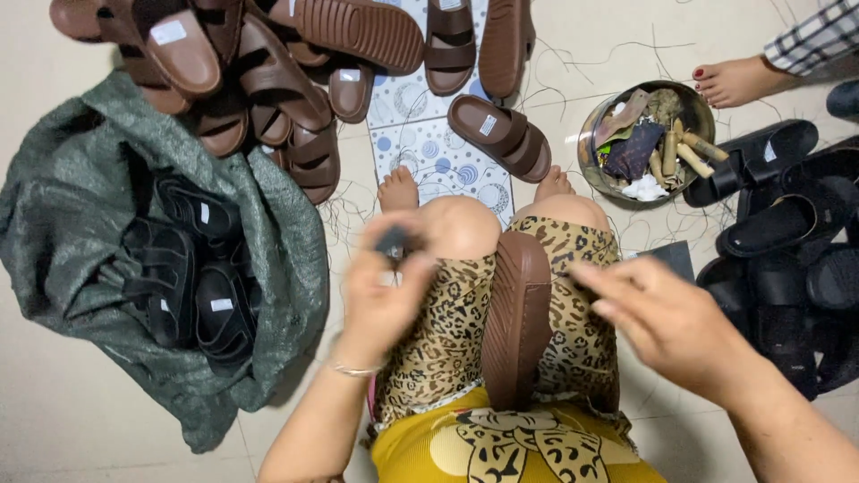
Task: The person sits on the floor and sews a brown sandal using a needle and thread. They hold the sandal on their lap and repeatedly push the needle through the sole while pulling the thread to secure the stitching.
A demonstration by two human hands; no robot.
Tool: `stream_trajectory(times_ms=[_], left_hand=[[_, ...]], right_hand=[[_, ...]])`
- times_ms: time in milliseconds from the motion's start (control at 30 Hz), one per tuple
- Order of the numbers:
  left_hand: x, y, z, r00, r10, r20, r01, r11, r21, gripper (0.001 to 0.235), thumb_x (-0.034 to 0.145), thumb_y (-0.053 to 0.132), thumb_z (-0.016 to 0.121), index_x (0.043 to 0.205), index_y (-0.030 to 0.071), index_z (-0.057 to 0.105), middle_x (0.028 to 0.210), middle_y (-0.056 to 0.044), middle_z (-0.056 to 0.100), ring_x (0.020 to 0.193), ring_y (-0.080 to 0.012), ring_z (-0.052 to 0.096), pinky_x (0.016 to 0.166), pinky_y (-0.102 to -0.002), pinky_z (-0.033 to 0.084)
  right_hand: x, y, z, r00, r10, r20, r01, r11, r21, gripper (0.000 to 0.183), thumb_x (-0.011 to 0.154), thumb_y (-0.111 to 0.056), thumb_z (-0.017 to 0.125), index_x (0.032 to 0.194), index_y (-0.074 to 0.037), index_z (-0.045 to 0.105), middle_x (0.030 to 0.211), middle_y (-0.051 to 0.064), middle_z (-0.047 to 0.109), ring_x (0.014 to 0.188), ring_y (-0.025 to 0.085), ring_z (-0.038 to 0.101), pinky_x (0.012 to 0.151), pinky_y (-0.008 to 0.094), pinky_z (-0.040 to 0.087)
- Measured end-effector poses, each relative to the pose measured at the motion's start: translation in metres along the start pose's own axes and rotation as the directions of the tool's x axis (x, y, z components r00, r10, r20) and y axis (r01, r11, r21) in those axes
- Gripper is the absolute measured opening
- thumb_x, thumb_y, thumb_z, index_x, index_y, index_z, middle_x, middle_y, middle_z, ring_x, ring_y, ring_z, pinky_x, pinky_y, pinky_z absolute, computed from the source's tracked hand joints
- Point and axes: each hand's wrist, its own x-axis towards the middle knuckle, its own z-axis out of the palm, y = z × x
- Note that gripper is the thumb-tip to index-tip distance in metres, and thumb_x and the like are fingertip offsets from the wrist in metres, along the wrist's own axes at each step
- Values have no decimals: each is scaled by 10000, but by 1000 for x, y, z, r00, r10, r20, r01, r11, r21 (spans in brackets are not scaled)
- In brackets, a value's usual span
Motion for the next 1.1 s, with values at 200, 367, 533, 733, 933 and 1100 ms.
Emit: stream_trajectory(times_ms=[200, 367, 533, 733, 933, 1100], left_hand=[[10, 25, 34, 770, 100, 630, -67, 995, -76, 826, 909, 381, 698, 1551, 29, 315, 1657, -253, 239, 1438, -365, 437, 1174, -446, 358], [12, 14, 44, 734, 139, 665, -92, 990, -104, 867, 877, 389, 725, 1524, -35, 332, 1631, -245, 299, 1501, -376, 349, 1199, -418, 339], [6, 6, 58, 787, 146, 599, -167, 986, -21, 851, 864, 460, 715, 1520, 23, 395, 1602, -227, 388, 1488, -323, 404, 1121, -435, 448], [-4, -6, 77, 855, 317, 411, -388, 916, 99, 579, 826, 485, 751, 1008, -61, 682, 1478, -220, 539, 1356, -282, 569, 793, -490, 616], [1, -13, 86, 847, 250, 469, -340, 933, 116, 598, 819, 515, 727, 994, -56, 687, 1505, -219, 516, 973, -388, 738, 623, -507, 586], [-6, 0, 64, 859, 307, 410, -378, 920, 103, 340, 873, 277, 650, 773, -25, 530, 1371, -243, 535, 546, -362, 552, 361, -475, 434]], right_hand=[[21, -25, -6, 971, -124, 207, 143, 986, -81, 531, 936, -268, 623, 1446, -401, 562, 916, -53, 617, 841, 151, 671, 582, 354, 573], [24, -24, -9, 965, -83, 248, 134, 971, -196, 560, 902, -283, 654, 1427, -456, 563, 874, -77, 582, 763, 151, 663, 461, 387, 549], [29, -39, -23, 935, 38, 352, 150, 858, -491, 704, 820, -245, 629, 1444, -540, 489, 777, -10, 547, 597, 256, 697, 426, 453, 541], [60, -53, -36, 882, 19, 472, 245, 836, -491, 541, 822, -280, 614, 1351, -373, 544, 893, 9, 652, 624, 328, 745, 463, 498, 569], [75, -51, 0, 886, 92, 455, 121, 901, -417, 301, 988, -452, 502, 1036, -164, 429, 837, 71, 628, 718, 429, 670, 518, 586, 496], [54, -24, 0, 926, 142, 351, -59, 970, -237, 334, 942, -453, 576, 1197, -244, 529, 982, 19, 739, 824, 329, 735, 631, 519, 561]])
